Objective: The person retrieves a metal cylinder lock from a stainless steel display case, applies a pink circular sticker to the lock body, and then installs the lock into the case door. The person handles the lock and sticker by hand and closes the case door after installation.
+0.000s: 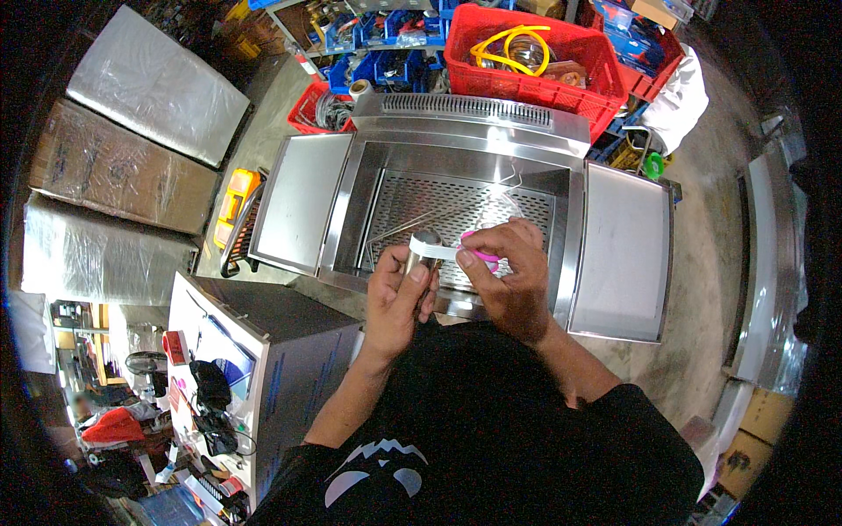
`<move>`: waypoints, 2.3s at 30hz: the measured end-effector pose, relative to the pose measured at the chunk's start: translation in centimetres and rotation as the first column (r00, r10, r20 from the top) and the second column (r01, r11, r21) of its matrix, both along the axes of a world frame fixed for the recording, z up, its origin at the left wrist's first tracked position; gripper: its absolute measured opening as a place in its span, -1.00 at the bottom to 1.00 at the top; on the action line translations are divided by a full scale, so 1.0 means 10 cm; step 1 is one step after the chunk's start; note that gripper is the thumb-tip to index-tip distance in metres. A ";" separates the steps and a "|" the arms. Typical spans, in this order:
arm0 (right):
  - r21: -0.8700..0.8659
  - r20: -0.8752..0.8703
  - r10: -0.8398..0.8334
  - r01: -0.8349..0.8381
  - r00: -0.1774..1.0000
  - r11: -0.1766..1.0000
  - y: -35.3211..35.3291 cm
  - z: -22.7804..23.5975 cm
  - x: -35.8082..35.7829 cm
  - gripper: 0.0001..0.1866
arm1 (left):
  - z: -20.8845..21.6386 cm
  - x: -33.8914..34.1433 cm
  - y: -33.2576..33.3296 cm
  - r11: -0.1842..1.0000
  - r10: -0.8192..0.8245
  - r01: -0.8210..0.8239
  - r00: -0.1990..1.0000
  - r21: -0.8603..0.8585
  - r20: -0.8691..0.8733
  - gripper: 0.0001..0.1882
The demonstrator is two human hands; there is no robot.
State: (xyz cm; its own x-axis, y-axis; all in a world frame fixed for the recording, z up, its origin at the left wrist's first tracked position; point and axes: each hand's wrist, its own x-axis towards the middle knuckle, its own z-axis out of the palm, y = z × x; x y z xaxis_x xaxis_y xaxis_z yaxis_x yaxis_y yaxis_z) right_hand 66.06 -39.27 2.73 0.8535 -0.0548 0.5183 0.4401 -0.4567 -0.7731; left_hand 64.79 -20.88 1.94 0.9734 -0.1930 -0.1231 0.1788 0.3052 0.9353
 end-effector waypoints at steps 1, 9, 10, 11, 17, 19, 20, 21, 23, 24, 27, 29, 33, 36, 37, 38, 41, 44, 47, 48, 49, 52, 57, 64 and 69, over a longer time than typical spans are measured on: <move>0.002 0.003 0.003 -0.003 1.000 1.000 0.00 0.00 0.00 -0.88 | 0.00 0.00 0.00 1.000 -0.006 0.006 1.000 -0.015 -0.003 -0.77; 0.058 -0.008 0.047 -0.046 0.999 0.997 0.05 0.02 0.03 -0.80 | 0.06 -0.03 0.02 0.977 -0.081 0.054 0.989 -0.207 -0.123 -0.71; 0.067 -0.023 0.062 -0.060 0.998 0.996 0.05 0.02 0.03 -0.79 | 0.07 -0.04 0.02 0.970 -0.103 0.070 0.985 -0.235 -0.135 -0.68; 0.071 -0.033 0.074 -0.071 0.997 0.995 0.05 0.03 0.03 -0.78 | 0.06 -0.05 0.03 0.956 -0.124 0.079 0.982 -0.282 -0.145 -0.66; 0.107 -0.045 0.164 -0.158 0.985 0.982 0.06 0.07 0.04 -0.74 | -0.09 -0.05 0.14 0.827 -0.368 0.219 0.907 -0.518 -0.204 -0.46; 0.120 -0.088 0.239 -0.228 0.967 0.966 0.05 0.09 0.04 -0.75 | -0.16 -0.03 0.19 0.753 -0.457 0.258 0.867 -0.606 -0.198 -0.41; 0.132 -0.125 0.292 -0.276 0.948 0.952 0.03 0.10 0.05 -0.77 | -0.19 0.00 0.21 0.694 -0.511 0.278 0.840 -0.664 -0.183 -0.39; 0.146 -0.160 0.343 -0.322 0.925 0.936 0.02 0.10 0.05 -0.78 | -0.21 0.02 0.23 0.645 -0.563 0.286 0.805 -0.709 -0.188 -0.37; 0.077 -0.172 0.306 -0.297 0.936 0.952 0.02 0.10 0.04 -0.81 | -0.17 0.06 0.30 0.822 -0.492 0.309 0.808 -0.478 -0.324 -0.37; 0.021 -0.165 0.285 -0.285 0.944 0.958 0.03 0.09 0.03 -0.82 | -0.14 0.08 0.31 0.887 -0.437 0.317 0.809 -0.335 -0.393 -0.37; 0.039 -0.174 0.177 -0.172 0.969 0.984 0.05 0.03 0.02 -0.83 | -0.05 0.12 0.21 0.916 -0.234 0.259 0.965 0.307 -0.118 -0.46; 0.113 -0.225 0.113 -0.090 0.968 0.990 0.10 -0.02 0.01 -0.81 | -0.01 0.05 0.05 0.818 -0.034 -0.053 0.989 0.572 0.141 -0.60; 0.095 -0.241 0.113 -0.092 0.964 0.991 0.10 -0.04 0.00 -0.78 | 0.02 0.01 -0.06 0.495 -0.011 -0.337 0.919 0.801 0.394 -0.52; 0.099 -0.173 0.149 -0.134 0.973 0.986 0.07 -0.01 0.00 -0.74 | 0.00 0.06 0.01 0.457 0.008 -0.390 0.900 0.799 0.435 -0.53; 0.157 -0.205 0.182 -0.151 0.962 0.976 0.07 0.01 -0.01 -0.74 | -0.01 0.09 0.05 0.422 -0.026 -0.444 0.865 0.790 0.501 -0.54; 0.212 -0.233 0.198 -0.149 0.952 0.966 0.08 0.03 -0.03 -0.73 | -0.02 0.13 0.08 0.388 -0.066 -0.497 0.825 0.776 0.561 -0.55; 0.149 -0.253 0.178 -0.143 0.951 0.978 0.05 0.09 -0.08 -0.74 | -0.03 0.14 0.14 0.391 -0.052 -0.512 0.818 0.765 0.573 -0.58; 0.071 -0.194 0.129 -0.117 0.972 0.991 0.04 0.12 -0.09 -0.75 | 0.00 0.12 0.15 0.476 0.021 -0.500 0.829 0.724 0.559 -0.59; 0.052 -0.109 0.122 -0.117 0.987 0.992 0.03 0.13 -0.09 -0.78 | 0.04 0.10 0.15 0.533 0.033 -0.453 0.855 0.715 0.518 -0.60; 0.046 -0.087 0.119 -0.115 0.989 0.992 0.03 0.13 -0.09 -0.79 | 0.06 0.10 0.15 0.544 0.042 -0.451 0.857 0.707 0.514 -0.61; 0.051 -0.084 0.123 -0.119 0.989 0.992 0.03 0.12 -0.10 -0.80 | 0.07 0.09 0.14 0.557 0.050 -0.449 0.858 0.699 0.511 -0.61; 0.071 -0.090 0.121 -0.115 0.989 0.991 0.04 0.12 -0.12 -0.83 | 0.10 0.07 0.14 0.598 0.073 -0.415 0.880 0.686 0.469 -0.62; 0.069 -0.095 0.091 -0.085 0.991 0.994 0.03 0.11 -0.12 -0.84 | 0.09 0.06 0.15 0.684 0.106 -0.372 0.901 0.627 0.420 -0.65; 0.037 -0.063 0.073 -0.071 0.995 0.997 0.02 0.09 -0.09 -0.84 | 0.11 -0.01 0.14 0.849 0.160 -0.255 0.959 0.464 0.234 -0.70; 0.044 -0.045 0.079 -0.077 0.996 0.996 0.01 0.11 -0.08 -0.84 | 0.19 -0.03 0.12 0.924 0.142 -0.179 0.981 0.339 0.133 -0.72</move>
